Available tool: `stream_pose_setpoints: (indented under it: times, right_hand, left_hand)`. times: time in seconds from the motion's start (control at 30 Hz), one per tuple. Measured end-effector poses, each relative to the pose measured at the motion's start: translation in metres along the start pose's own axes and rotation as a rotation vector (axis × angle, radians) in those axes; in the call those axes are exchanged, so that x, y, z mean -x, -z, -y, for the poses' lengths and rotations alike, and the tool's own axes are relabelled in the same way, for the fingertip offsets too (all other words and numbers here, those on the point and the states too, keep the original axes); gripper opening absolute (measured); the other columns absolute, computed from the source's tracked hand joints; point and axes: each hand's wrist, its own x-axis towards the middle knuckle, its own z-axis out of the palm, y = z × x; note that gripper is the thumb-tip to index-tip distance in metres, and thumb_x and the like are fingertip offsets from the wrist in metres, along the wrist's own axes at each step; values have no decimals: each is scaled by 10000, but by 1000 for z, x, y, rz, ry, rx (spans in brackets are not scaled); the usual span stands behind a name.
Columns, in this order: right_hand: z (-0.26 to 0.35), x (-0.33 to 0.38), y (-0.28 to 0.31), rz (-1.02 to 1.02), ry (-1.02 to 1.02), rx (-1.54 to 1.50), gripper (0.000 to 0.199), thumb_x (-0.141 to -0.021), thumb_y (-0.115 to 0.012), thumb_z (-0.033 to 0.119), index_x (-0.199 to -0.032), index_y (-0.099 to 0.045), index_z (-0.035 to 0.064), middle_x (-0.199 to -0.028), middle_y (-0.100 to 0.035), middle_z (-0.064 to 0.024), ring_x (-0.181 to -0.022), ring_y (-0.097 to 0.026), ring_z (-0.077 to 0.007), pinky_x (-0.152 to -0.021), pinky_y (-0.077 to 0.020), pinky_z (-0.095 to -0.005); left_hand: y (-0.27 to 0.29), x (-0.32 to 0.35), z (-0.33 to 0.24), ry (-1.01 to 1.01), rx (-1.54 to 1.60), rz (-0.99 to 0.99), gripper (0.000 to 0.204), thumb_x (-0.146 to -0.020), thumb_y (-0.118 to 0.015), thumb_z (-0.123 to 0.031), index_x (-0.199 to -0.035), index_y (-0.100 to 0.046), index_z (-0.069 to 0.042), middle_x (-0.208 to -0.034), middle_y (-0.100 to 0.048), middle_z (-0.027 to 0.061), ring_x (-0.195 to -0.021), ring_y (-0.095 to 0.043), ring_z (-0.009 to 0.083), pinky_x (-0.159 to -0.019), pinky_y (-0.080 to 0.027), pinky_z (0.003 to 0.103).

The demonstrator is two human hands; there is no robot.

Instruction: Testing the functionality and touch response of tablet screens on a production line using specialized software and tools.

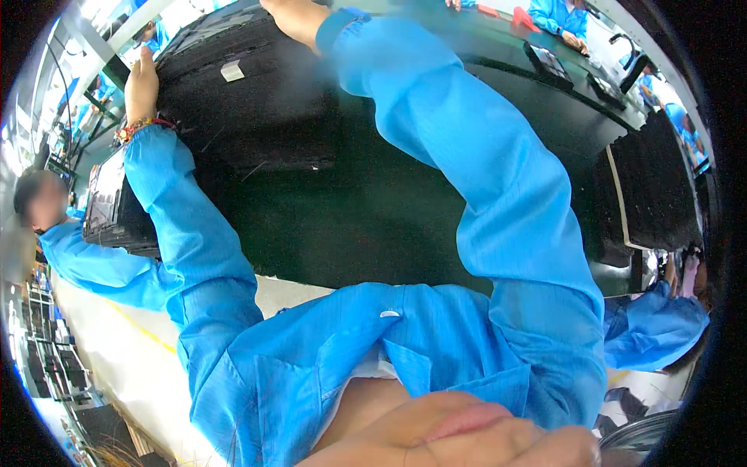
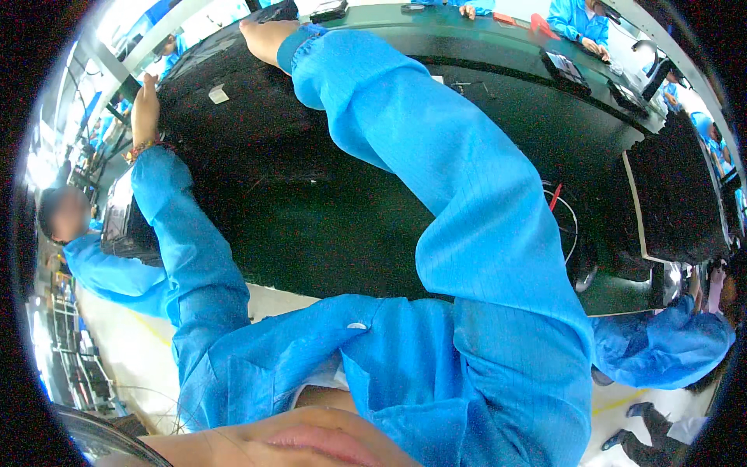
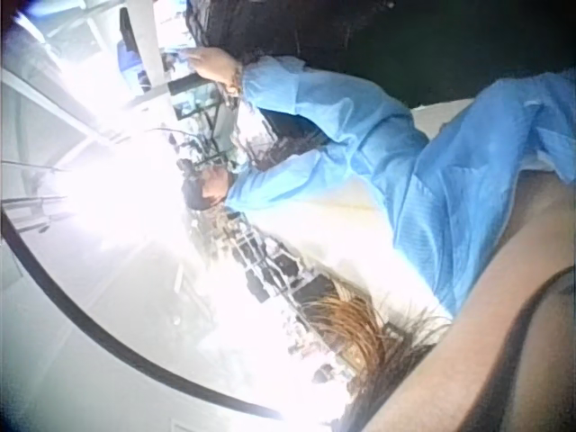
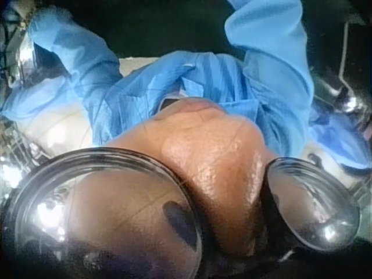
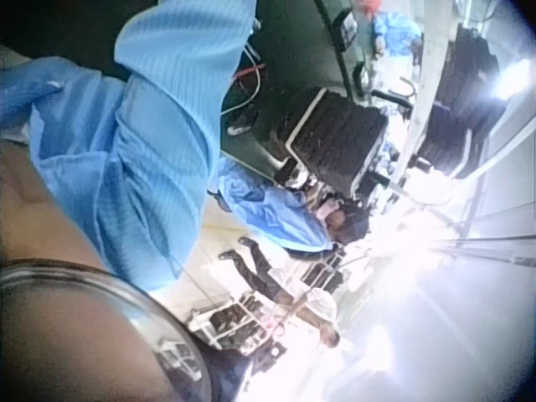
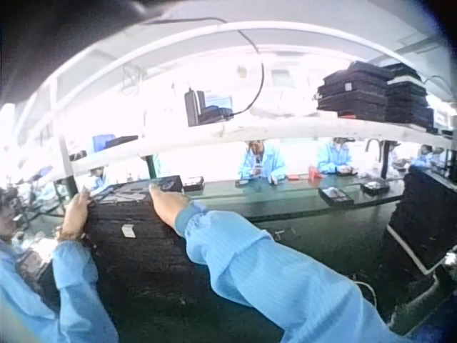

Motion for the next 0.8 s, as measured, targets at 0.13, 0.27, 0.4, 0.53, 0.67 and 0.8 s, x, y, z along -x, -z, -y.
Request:
stream_pose_setpoints:
  times: [0.13,0.27,0.4,0.53,0.67,0.8]
  right_hand:
    - [8,14,16,-57,142,67,543,-914,-297,496,-1229,-515,111,-1212,-488,-294,-1115,-457,-477,-1008,-294,-498]
    - [61,77,95,-23,42,-274,497,-923,-399,397,-1224,-484,12,-1205,-511,-243,-1146,-468,-358,-981,-340,-397]
    - [46,130,137,-38,254,-973,427,-877,-532,308,-1164,-499,-5,-1112,-553,-141,-1033,-533,-227,-896,-408,-336]
    - [-1,203,187,-81,-64,-885,426,-895,-518,217,-1264,-433,22,-1171,-538,-93,-1027,-554,-194,-894,-437,-322]
    - [-21,296,221,-27,-387,-1109,574,-863,-555,233,-1348,-330,24,-1173,-545,-92,-1067,-542,-179,-907,-436,-321]
    - [-58,387,220,-100,-671,-1080,633,-847,-553,201,-1384,-270,20,-1222,-523,-119,-1075,-542,-189,-904,-442,-323]
  left_hand:
    - [16,24,-41,-15,223,-173,607,-933,-305,-515,-1133,-592,-19,-1108,-591,217,-1054,-540,322,-940,-355,339]
    - [39,58,-68,-114,272,-338,462,-955,-348,-388,-1131,-606,-48,-1092,-601,173,-1059,-538,242,-924,-368,307]
    - [66,121,-143,-319,38,-285,454,-948,-393,-342,-1255,-486,-20,-1188,-539,159,-1101,-508,227,-902,-400,295]
    - [62,169,-180,15,1408,182,535,-907,-476,-285,-1329,-358,21,-1335,-396,168,-1199,-427,260,-952,-391,338]
    - [34,231,-199,77,1458,477,659,-847,-554,-175,-1388,-229,15,-1345,-392,177,-1198,-444,254,-959,-405,391]
    - [-5,299,-205,498,1695,893,791,-807,-566,-43,-1443,-103,-126,-1261,-478,202,-1111,-529,290,-927,-436,413]
